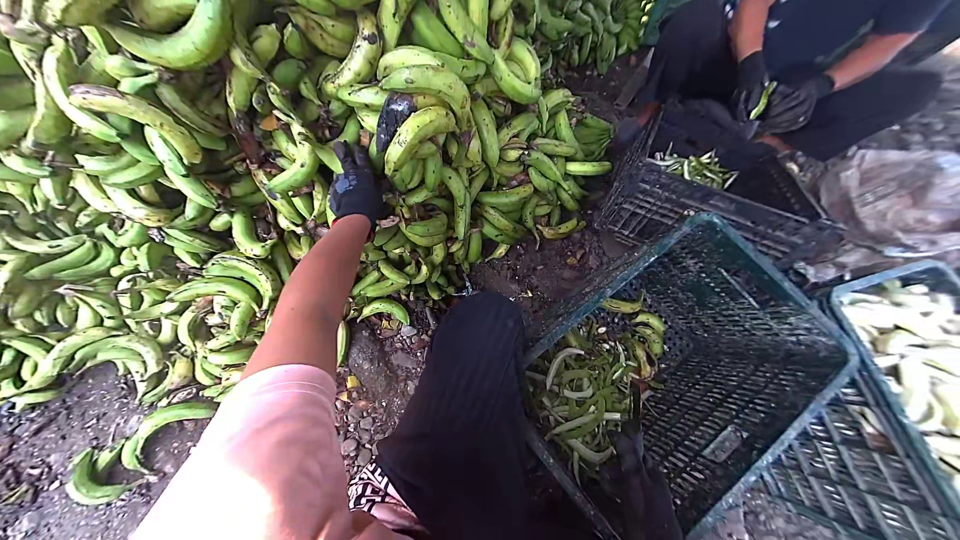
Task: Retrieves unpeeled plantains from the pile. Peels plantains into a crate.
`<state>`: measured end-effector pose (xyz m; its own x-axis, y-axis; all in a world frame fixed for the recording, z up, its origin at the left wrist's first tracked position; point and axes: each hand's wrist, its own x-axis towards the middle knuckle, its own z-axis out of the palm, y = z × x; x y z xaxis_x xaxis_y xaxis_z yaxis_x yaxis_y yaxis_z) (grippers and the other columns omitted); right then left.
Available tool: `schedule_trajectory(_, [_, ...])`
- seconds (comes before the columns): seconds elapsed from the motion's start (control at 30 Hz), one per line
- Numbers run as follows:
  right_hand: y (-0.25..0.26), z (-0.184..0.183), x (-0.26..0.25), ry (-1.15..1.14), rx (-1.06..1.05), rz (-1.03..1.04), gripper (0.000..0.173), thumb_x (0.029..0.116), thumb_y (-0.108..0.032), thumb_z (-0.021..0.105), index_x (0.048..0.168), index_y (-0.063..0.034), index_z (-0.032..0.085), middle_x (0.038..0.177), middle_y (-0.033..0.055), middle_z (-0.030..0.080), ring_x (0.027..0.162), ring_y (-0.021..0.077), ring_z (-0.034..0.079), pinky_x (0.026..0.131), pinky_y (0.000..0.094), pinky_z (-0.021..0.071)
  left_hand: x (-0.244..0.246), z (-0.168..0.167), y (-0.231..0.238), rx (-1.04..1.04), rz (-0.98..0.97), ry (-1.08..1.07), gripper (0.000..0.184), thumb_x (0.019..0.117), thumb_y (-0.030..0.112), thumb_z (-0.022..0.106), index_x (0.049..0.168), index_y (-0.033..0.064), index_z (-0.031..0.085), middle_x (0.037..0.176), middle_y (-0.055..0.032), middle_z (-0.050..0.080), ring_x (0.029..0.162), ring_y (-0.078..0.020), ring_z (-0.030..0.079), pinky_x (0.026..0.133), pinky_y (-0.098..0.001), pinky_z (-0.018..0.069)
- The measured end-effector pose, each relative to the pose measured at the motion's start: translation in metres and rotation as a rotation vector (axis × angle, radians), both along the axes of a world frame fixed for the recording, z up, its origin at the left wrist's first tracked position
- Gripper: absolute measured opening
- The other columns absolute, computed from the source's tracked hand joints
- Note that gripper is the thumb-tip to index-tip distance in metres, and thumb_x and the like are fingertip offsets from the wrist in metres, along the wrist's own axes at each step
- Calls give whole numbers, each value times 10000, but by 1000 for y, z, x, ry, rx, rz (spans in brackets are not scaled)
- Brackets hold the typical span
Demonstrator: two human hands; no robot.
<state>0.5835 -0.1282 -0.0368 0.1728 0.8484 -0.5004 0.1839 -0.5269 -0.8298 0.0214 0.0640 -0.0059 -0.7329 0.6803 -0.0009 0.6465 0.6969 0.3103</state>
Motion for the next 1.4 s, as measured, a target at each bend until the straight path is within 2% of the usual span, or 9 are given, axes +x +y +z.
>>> schedule_trajectory(0.3, [4, 10, 5, 1, 13, 9, 354, 1087, -364, 472, 1217, -61, 601, 657, -8, 591, 503, 79, 555, 480, 247, 501, -37, 62, -69, 414, -129, -367, 400, 997, 144, 623, 1371, 11, 577, 1390, -229, 570, 1305, -347, 540, 1078, -542, 438])
schedule_trajectory(0.43, [9, 10, 8, -17, 62, 40, 413, 1089, -372, 452, 1289, -36, 587, 641, -14, 599, 488, 70, 546, 477, 241, 494, -26, 121, -106, 865, -242, -932, 296, 1051, 215, 465, 1301, 112, 586, 1211, -39, 634, 1026, -157, 658, 866, -333, 579])
schedule_trajectory(0.67, [18, 10, 16, 111, 177, 30, 411, 1083, -381, 447, 1265, -39, 585, 685, -32, 603, 536, 64, 556, 514, 247, 516, 138, 217, -93, 499, -910, -989, 367, 1007, 156, 427, 1313, 149, 629, 1214, -28, 678, 937, -165, 701, 714, -317, 625])
schedule_trajectory(0.87, [7, 18, 41, 189, 319, -104, 377, 1086, -320, 444, 1256, -23, 601, 756, -5, 646, 606, 75, 602, 597, 260, 555, 313, 134, -28, -39, -1382, -730, 671, 946, 155, 708, 1554, 227, 435, 1308, -79, 633, 1093, -182, 651, 884, -389, 573])
schedule_trajectory(0.93, [-2, 23, 51, 155, 302, -185, 437, 1082, -393, 463, 1310, -45, 595, 820, 18, 674, 655, 96, 633, 644, 291, 574, 355, 90, -11, -21, -1338, -886, 902, 857, 82, 782, 1610, 182, 295, 1204, -115, 675, 987, -175, 681, 858, -374, 583])
schedule_trajectory(1.0, [-8, 29, 56, 146, 303, -266, 455, 1075, -434, 460, 1351, -91, 572, 864, 1, 671, 670, 78, 633, 644, 277, 572, 384, 62, -4, 8, -1256, -1085, 1005, 822, -24, 767, 1627, 161, 193, 1409, -142, 549, 1079, -168, 665, 902, -346, 582])
schedule_trajectory(1.13, [-4, 27, 64, 194, 336, -376, 409, 1089, -391, 436, 1301, -76, 588, 765, -12, 640, 607, 72, 612, 582, 246, 549, 398, 45, 8, 123, -1231, -1313, 827, 871, -51, 692, 1566, 171, 303, 1412, -88, 556, 1121, -172, 663, 924, -346, 587])
schedule_trajectory(1.33, [12, 20, 55, 220, 407, -237, 637, 1052, -546, 386, 1471, -67, 428, 737, -18, 642, 601, 86, 625, 604, 262, 578, 365, 75, 11, 577, -1222, -1665, 844, 955, 457, 663, 1562, 174, 148, 1417, -77, 508, 1241, -229, 575, 1019, -453, 531])
schedule_trajectory(1.4, [20, 19, 46, 241, 388, -200, 697, 1038, -602, 375, 1491, -75, 435, 787, 9, 667, 616, 103, 634, 609, 269, 575, 369, 59, -16, 481, -957, -1667, 616, 1000, 489, 551, 1477, 160, 343, 1261, -57, 611, 1065, -182, 652, 897, -397, 582])
